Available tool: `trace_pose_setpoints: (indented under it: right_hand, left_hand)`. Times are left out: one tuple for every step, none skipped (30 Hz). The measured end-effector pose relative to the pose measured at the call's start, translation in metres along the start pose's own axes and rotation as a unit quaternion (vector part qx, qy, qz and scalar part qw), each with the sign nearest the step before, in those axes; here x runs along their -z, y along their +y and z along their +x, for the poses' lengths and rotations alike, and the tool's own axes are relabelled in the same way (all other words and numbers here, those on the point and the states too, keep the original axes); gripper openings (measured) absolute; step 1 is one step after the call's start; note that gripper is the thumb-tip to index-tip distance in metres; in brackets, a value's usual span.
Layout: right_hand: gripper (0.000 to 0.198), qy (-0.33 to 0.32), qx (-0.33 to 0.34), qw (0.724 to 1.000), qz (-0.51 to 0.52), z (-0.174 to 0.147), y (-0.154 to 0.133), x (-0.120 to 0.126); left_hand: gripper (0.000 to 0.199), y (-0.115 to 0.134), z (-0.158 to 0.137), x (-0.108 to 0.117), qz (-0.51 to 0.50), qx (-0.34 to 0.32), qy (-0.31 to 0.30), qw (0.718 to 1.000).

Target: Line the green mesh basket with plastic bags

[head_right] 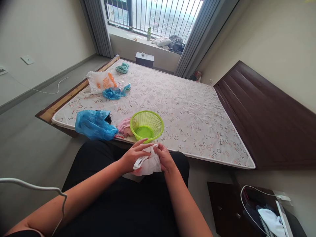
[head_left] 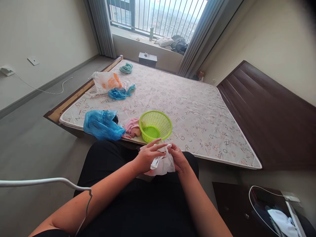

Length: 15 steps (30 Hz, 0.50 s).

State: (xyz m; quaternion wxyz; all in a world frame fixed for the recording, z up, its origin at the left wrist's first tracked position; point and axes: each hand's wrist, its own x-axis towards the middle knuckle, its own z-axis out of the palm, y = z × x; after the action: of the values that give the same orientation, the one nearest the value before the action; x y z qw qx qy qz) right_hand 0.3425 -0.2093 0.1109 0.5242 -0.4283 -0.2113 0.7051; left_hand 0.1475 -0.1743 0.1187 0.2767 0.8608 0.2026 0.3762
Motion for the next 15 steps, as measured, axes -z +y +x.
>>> trace_pose_setpoints:
  right_hand:
    - [0.042,0.011,0.015,1.000,0.000,0.000,-0.001,-0.001]
    - [0.042,0.024,0.034,0.999,-0.002,0.001,-0.004,-0.001]
    - [0.043,0.040,0.056,0.998,-0.006,0.002,-0.007,-0.001]
    - [0.044,0.057,0.078,0.995,-0.007,0.003,-0.010,0.000]
    - [0.044,0.074,0.099,0.992,-0.006,0.003,-0.014,0.002]
    - [0.044,0.089,0.115,0.989,-0.001,0.004,-0.018,0.004]
    - [0.043,0.103,0.125,0.987,0.008,0.003,-0.022,0.006]
    - [0.041,0.116,0.128,0.985,0.020,0.002,-0.026,0.009]
    - [0.039,0.131,0.130,0.982,0.035,0.001,-0.031,0.011]
    - [0.038,0.147,0.130,0.979,0.052,0.000,-0.036,0.014]
    - [0.036,0.165,0.134,0.975,0.071,-0.001,-0.042,0.017]
    - [0.035,0.183,0.141,0.969,0.088,-0.002,-0.049,0.021]
    - [0.034,0.202,0.151,0.962,0.103,-0.002,-0.056,0.025]
    - [0.034,0.222,0.164,0.954,0.114,-0.003,-0.064,0.031]
    - [0.033,0.243,0.178,0.946,0.122,-0.002,-0.072,0.037]
  left_hand:
    - [0.018,0.002,0.000,0.001,-0.014,0.008,-0.001,1.000]
    - [0.019,0.004,0.001,0.002,-0.027,0.017,-0.003,0.999]
    - [0.020,0.006,0.000,0.004,-0.040,0.025,-0.006,0.999]
    - [0.020,0.007,0.000,0.005,-0.051,0.031,-0.008,0.998]
    - [0.020,0.008,-0.001,0.007,-0.063,0.036,-0.006,0.997]
    - [0.021,0.008,-0.003,0.008,-0.075,0.042,-0.003,0.996]
    - [0.021,0.008,-0.005,0.008,-0.087,0.048,0.005,0.995]
    - [0.022,0.007,-0.008,0.009,-0.100,0.055,0.014,0.993]
    - [0.023,0.007,-0.011,0.009,-0.114,0.062,0.025,0.991]
    - [0.024,0.007,-0.014,0.009,-0.128,0.069,0.035,0.989]
    - [0.024,0.008,-0.018,0.009,-0.144,0.078,0.039,0.986]
    - [0.025,0.009,-0.022,0.010,-0.160,0.091,0.040,0.982]
    - [0.026,0.011,-0.027,0.010,-0.177,0.108,0.037,0.978]
    - [0.027,0.013,-0.032,0.011,-0.194,0.125,0.031,0.973]
    - [0.027,0.014,-0.038,0.012,-0.207,0.142,0.026,0.968]
